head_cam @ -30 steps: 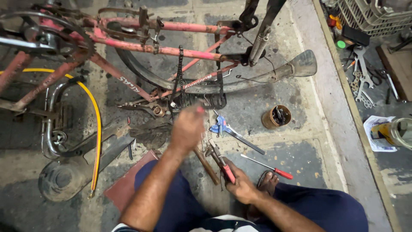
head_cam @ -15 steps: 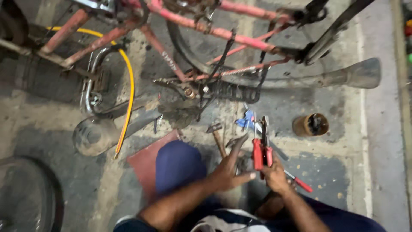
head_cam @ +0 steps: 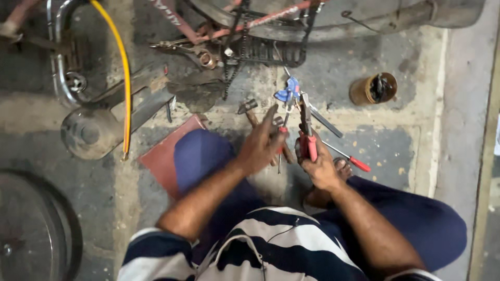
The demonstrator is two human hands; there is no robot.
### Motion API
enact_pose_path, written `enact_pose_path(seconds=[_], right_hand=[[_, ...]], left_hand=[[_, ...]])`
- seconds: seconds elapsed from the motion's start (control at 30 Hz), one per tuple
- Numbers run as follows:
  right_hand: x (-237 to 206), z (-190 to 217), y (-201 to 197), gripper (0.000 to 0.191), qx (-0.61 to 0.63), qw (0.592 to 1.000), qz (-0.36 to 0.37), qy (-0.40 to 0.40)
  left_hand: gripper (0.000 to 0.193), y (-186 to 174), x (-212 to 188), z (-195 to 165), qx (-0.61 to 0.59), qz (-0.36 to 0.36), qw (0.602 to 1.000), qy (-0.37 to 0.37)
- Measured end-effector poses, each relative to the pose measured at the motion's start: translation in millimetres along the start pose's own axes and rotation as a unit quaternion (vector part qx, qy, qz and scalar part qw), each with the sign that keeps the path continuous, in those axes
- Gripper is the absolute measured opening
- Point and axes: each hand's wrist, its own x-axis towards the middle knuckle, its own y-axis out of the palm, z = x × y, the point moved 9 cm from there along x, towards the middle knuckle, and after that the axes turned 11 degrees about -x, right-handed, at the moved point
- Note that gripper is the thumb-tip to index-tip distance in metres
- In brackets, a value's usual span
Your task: The person sits on the floor and uses a hammer and punch to drive a pin into a bicycle chain link. They repeatedly strike the punch with the hammer, reposition the chain, and use pliers to adjust the link. The chain remains attached to the bicycle throughout.
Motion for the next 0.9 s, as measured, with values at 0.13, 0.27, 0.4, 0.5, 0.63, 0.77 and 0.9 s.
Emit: enact_pose_path(seconds=[0.13, 0.27, 0.4, 0.5, 0.63, 0.77, 0.9], right_hand=[[3.5, -4.2, 3.0, 0.086, 0.069, 0.997, 0.004, 0.03], [1.0, -2.3, 6.0, 0.089, 0.031, 0.999, 0.005, -0.015], [-1.2, -24.4, 8.9, 0.088, 0.036, 0.994, 0.016, 0.099], [0.1, -9.8, 9.7, 0.083, 0.015, 0.999, 0.032, 0.01], [-2.2, -5.2, 10.5, 0.084, -0.024, 0.998, 0.032, -0.04], [-1.5, -13.6, 9.5, 0.085, -0.016, 0.999, 0.03, 0.001], [-1.7, -18.1, 7.9, 0.078, -0.034, 0.997, 0.033, 0.054]], left_hand=[[0.086, 18.4, -17.6, -3.5, -0.084, 0.021, 0.996, -0.022], [0.072, -13.1, 4.0, -66.3, 0.133, -0.048, 0.964, 0.226], [0.072, -20.9, 25.1, -84.8, 0.124, -0.074, 0.966, 0.213], [0.066, -13.1, 19.2, -110.9, 0.171, -0.1, 0.946, 0.256], [0.069, -38.1, 23.5, -128.1, 0.179, -0.189, 0.946, 0.192], [0.034, -32.6, 42.1, -142.4, 0.228, -0.085, 0.943, 0.228], [0.028, -22.5, 49.2, -113.3, 0.181, -0.047, 0.97, 0.152]])
